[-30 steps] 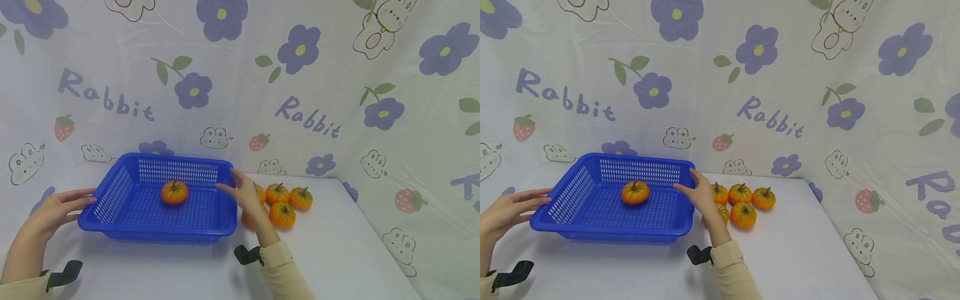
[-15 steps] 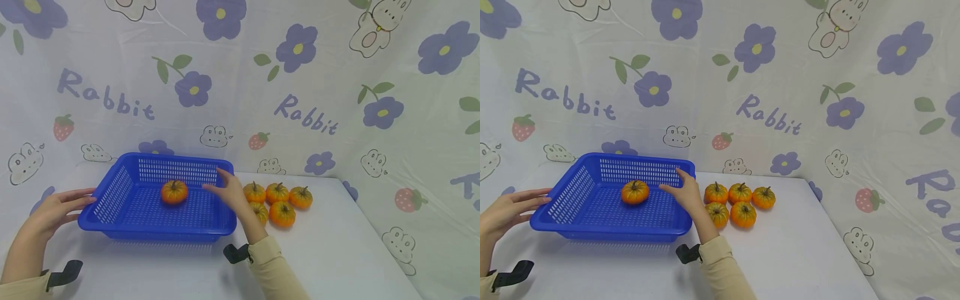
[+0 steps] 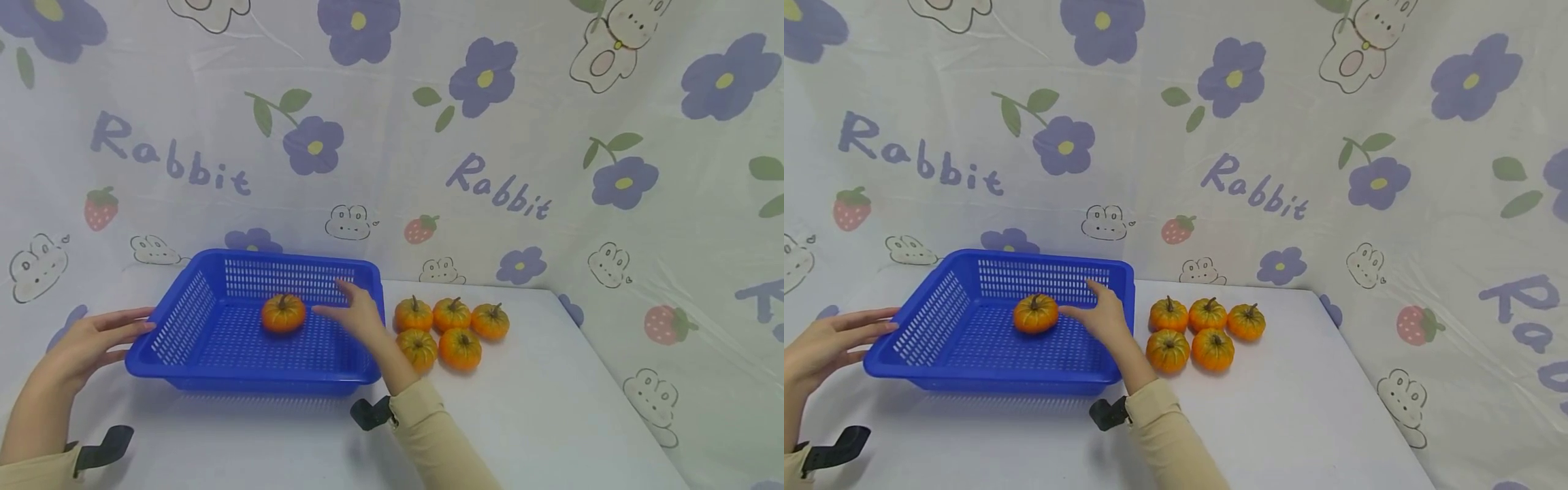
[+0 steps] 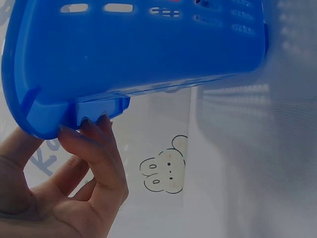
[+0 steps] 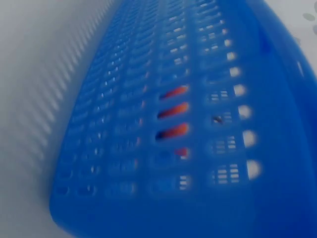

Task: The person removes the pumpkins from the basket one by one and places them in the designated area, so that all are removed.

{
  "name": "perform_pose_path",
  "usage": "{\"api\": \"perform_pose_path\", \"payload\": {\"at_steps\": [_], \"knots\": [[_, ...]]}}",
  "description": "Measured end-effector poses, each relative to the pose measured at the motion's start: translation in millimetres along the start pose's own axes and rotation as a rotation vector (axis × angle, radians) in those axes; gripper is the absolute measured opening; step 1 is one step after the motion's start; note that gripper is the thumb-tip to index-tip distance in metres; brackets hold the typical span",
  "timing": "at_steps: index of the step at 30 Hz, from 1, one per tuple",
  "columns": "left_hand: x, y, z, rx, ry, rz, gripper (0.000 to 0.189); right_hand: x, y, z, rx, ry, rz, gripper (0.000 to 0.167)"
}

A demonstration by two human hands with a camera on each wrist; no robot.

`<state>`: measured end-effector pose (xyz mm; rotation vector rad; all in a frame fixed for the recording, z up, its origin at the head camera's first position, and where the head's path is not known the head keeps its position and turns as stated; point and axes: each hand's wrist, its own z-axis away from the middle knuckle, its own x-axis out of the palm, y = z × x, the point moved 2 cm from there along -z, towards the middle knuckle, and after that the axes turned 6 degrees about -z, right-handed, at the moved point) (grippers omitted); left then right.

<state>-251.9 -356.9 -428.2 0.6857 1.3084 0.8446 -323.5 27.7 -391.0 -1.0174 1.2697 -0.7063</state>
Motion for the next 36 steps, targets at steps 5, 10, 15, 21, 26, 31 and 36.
{"api": "perform_pose_path", "payload": {"at_steps": [5,10,15,21,26,31,36], "knots": [[0.1,0.3,0.5,0.002,-0.002,0.000,0.070,10,-4,-2.3,0.008,-0.016,0.032,0.074],[-0.6,0.2,-0.5,0.008,-0.006,0.015,0.062,20,-8,-5.1,0.041,-0.045,0.015,0.071],[-0.4,-1.1,-1.0,-0.001,-0.006,0.019,0.058,32,-9,-10.0,0.076,-0.061,0.009,0.071],[-0.1,-1.4,-1.6,-0.003,-0.003,0.017,0.060,43,-12,-14.3,0.103,-0.086,0.050,0.071],[-0.2,-0.7,-1.4,-0.005,0.002,0.010,0.060,52,-15,-17.2,0.146,-0.103,0.024,0.073],[-0.1,-1.0,-1.5,-0.011,0.004,-0.011,0.067,60,-13,-20.3,0.191,-0.105,0.003,0.079],[-0.9,0.1,-1.7,-0.010,-0.003,-0.006,0.071,66,-11,-24.5,0.203,-0.118,-0.004,0.083]]}}
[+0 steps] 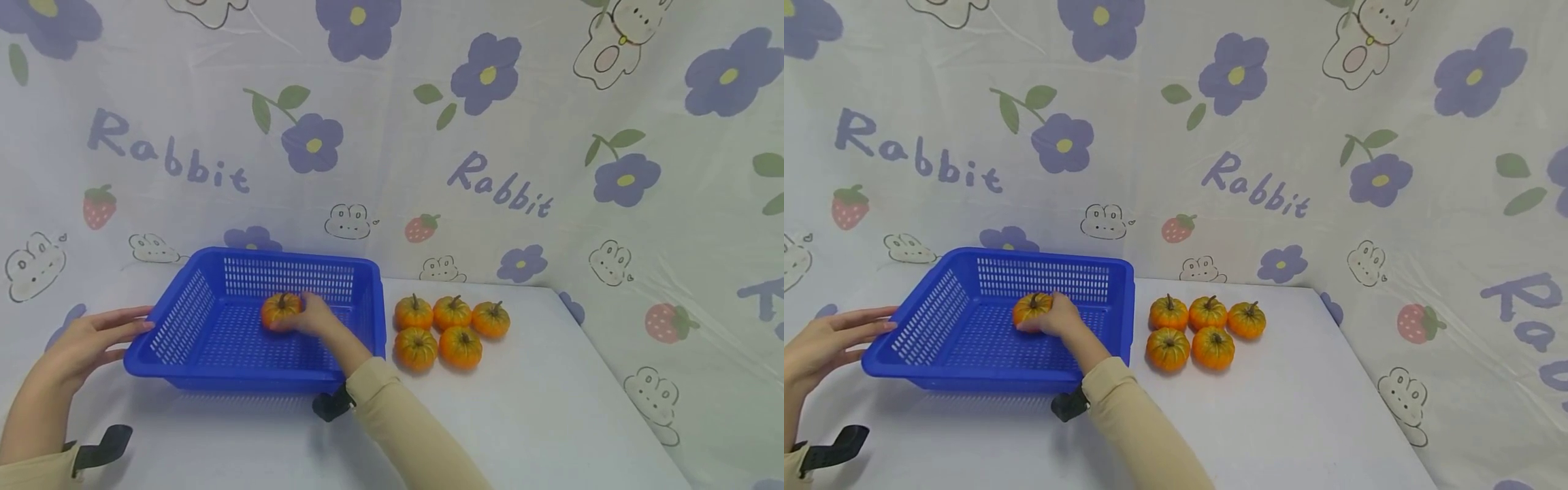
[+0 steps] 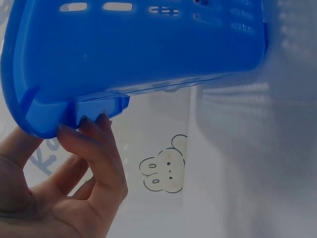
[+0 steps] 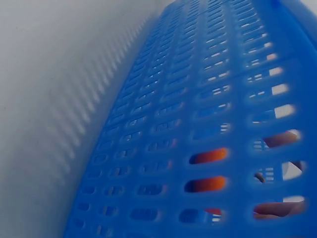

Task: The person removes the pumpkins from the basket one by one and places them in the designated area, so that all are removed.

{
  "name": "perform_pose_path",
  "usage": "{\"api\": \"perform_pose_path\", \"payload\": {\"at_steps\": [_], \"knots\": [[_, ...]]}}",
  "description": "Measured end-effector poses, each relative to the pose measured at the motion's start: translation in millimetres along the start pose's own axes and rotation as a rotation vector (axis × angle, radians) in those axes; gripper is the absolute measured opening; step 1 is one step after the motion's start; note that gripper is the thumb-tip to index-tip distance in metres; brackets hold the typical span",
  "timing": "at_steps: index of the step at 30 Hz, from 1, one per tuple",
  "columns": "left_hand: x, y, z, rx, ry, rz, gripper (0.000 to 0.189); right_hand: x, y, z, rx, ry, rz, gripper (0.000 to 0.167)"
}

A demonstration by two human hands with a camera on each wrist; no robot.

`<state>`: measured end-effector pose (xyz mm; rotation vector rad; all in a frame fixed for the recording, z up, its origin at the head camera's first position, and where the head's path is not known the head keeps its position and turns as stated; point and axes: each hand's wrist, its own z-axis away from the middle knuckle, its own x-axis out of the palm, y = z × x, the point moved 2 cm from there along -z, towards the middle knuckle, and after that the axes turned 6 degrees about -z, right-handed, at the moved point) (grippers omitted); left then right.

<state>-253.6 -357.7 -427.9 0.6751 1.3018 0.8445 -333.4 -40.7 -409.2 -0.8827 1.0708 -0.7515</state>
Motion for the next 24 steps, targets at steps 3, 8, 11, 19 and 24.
{"api": "perform_pose_path", "payload": {"at_steps": [3,8,11,19,24], "knots": [[-0.4,0.7,0.0,0.003,-0.007,0.013,0.066,2,0,-2.2,0.001,0.005,-0.003,0.082],[-0.6,1.0,-0.2,0.005,0.002,0.003,0.061,5,1,-5.1,0.018,0.018,-0.011,0.082],[-1.0,0.9,-0.1,0.005,0.004,-0.001,0.062,6,2,-7.2,0.028,0.031,-0.023,0.081],[-0.7,0.6,0.4,0.005,-0.001,0.002,0.061,9,0,-10.0,0.048,0.073,0.009,0.079],[-0.5,-0.3,0.2,0.001,0.001,-0.008,0.064,12,1,-10.5,0.047,0.077,-0.025,0.076]]}}
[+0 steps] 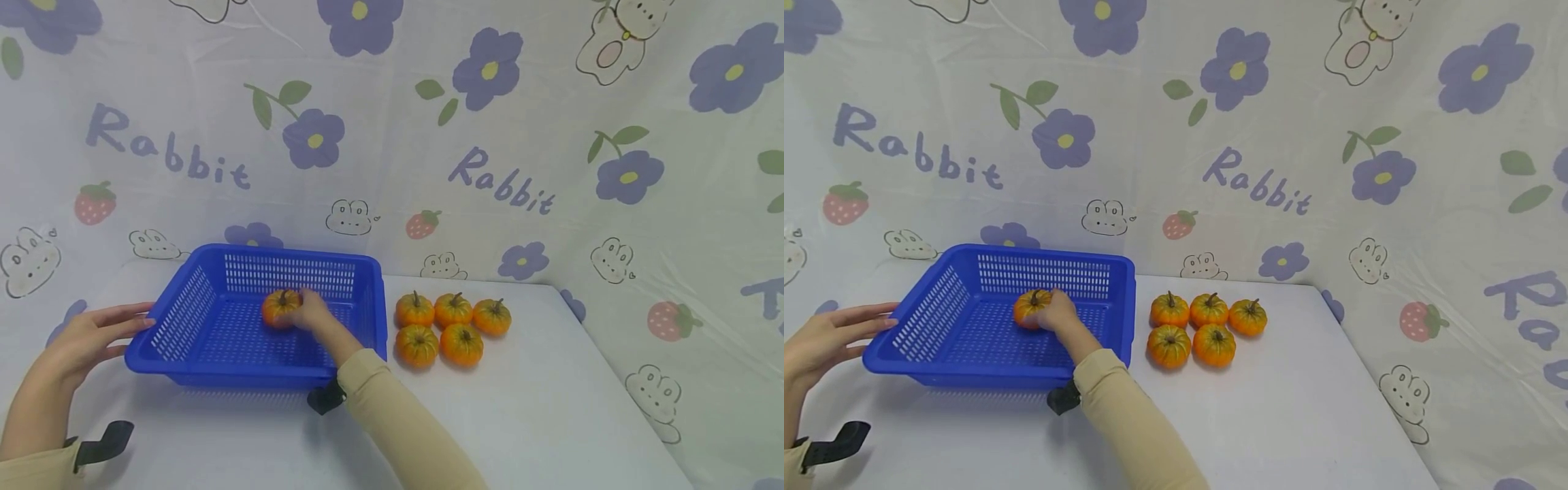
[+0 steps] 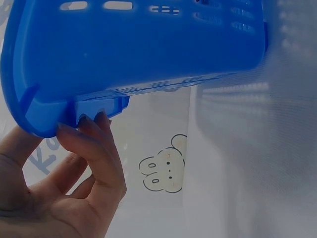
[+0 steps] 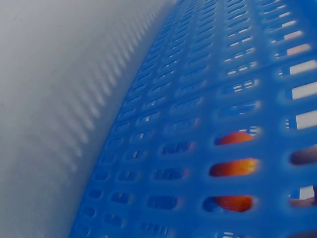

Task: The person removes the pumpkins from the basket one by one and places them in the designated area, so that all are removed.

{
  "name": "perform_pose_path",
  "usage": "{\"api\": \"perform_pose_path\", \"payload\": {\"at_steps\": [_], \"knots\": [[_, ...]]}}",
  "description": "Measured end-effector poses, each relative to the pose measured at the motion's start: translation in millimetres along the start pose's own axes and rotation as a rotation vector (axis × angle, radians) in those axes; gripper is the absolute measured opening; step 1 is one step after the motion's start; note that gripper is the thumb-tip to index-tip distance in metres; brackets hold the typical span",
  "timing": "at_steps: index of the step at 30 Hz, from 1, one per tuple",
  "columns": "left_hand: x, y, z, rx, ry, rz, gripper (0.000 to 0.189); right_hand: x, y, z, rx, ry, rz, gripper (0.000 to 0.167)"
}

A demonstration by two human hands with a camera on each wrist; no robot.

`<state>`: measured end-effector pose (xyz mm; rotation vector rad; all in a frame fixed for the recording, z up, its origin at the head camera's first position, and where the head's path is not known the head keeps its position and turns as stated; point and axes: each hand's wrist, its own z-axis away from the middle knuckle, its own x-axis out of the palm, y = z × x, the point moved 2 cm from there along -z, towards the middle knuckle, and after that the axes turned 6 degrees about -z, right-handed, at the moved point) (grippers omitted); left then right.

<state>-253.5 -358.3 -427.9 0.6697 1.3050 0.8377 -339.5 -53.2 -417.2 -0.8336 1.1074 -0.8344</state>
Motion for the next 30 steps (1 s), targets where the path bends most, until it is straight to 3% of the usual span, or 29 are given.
{"api": "perform_pose_path", "payload": {"at_steps": [5,18,26,30], "knots": [[-0.5,0.6,0.5,0.001,-0.005,0.014,0.063,2.6,2.2,-1.2,-0.010,-0.019,-0.047,0.074],[-0.5,0.2,-0.4,0.002,-0.010,0.045,0.060,2.9,2.6,1.3,-0.103,-0.049,0.098,0.051],[0.0,2.7,2.2,0.009,-0.009,0.050,0.060,6.2,3.5,0.9,-0.184,-0.205,0.183,0.057],[0.1,3.7,3.2,0.006,-0.008,0.047,0.061,9.0,3.6,0.9,-0.222,-0.224,0.237,0.059]]}}
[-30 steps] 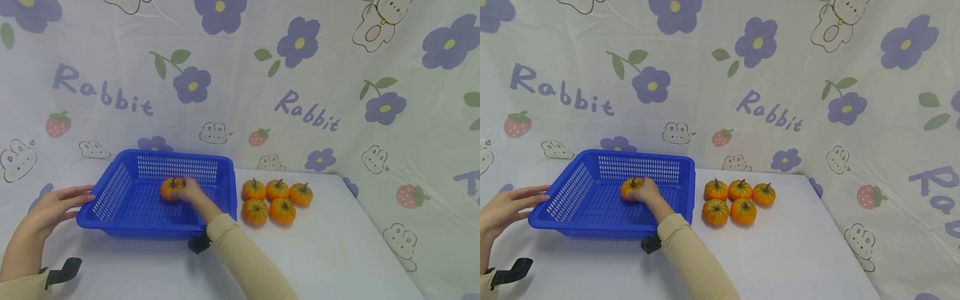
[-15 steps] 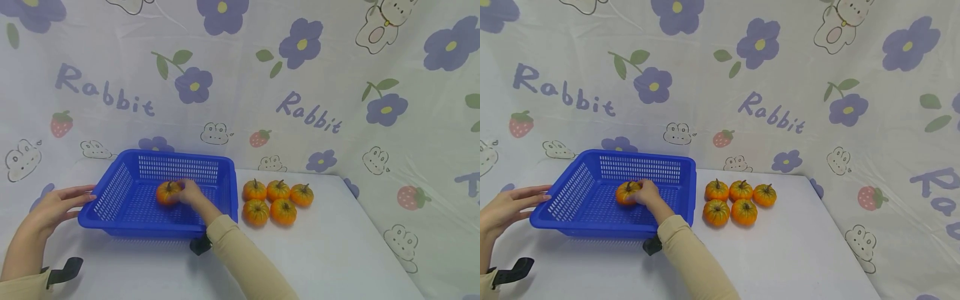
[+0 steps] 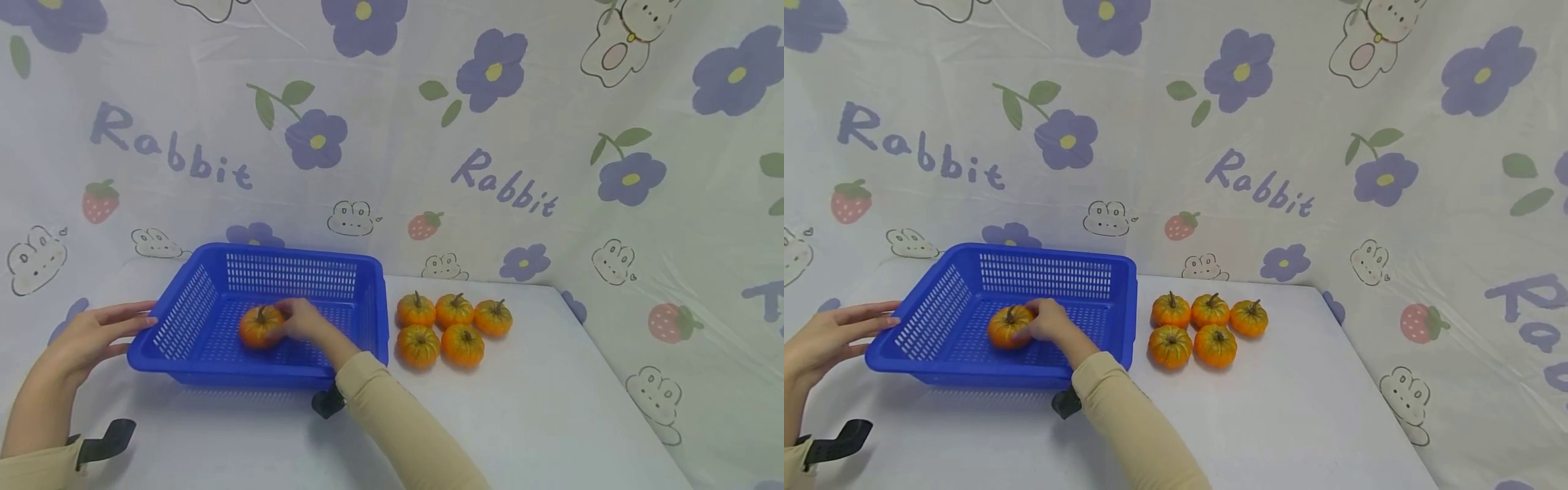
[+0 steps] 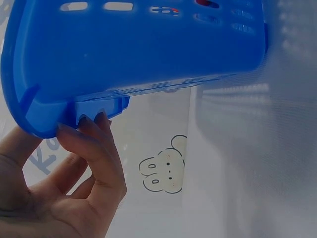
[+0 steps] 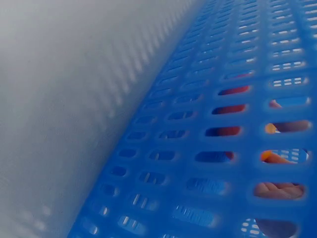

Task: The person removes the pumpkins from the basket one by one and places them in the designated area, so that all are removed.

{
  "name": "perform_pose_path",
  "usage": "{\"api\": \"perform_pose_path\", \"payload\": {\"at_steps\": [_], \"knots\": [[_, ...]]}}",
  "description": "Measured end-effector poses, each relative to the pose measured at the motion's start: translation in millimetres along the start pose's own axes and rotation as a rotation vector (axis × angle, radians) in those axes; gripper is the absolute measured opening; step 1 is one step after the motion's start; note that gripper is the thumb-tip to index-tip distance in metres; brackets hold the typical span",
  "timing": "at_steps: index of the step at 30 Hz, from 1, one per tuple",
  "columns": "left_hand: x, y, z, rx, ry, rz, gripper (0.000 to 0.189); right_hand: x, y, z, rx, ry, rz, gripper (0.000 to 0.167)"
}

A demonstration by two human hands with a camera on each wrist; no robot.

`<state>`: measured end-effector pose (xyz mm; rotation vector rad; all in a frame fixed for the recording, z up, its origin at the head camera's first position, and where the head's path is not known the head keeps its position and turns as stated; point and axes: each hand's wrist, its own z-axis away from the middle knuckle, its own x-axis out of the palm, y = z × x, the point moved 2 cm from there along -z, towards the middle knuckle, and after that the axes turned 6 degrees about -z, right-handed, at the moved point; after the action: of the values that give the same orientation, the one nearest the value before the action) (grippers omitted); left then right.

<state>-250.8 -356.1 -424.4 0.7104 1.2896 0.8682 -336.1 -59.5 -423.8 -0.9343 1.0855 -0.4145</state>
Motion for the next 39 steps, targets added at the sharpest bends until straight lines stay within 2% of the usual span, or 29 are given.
{"api": "perform_pose_path", "payload": {"at_steps": [6,17,31,39], "knots": [[0.3,1.2,0.7,-0.003,-0.001,-0.010,0.063,2.9,-0.6,0.5,-0.015,0.016,0.050,0.054],[0.2,-0.5,-0.8,0.002,0.006,-0.042,0.070,5.6,-3.7,2.5,-0.033,0.012,0.052,0.055],[0.4,-3.6,-1.5,-0.004,-0.002,0.003,0.063,3.9,-4.0,2.2,-0.014,0.057,-0.100,0.053],[0.7,-3.9,-2.9,0.006,-0.004,0.011,0.058,-3.5,-5.2,4.8,-0.033,0.061,-0.185,0.055]]}}
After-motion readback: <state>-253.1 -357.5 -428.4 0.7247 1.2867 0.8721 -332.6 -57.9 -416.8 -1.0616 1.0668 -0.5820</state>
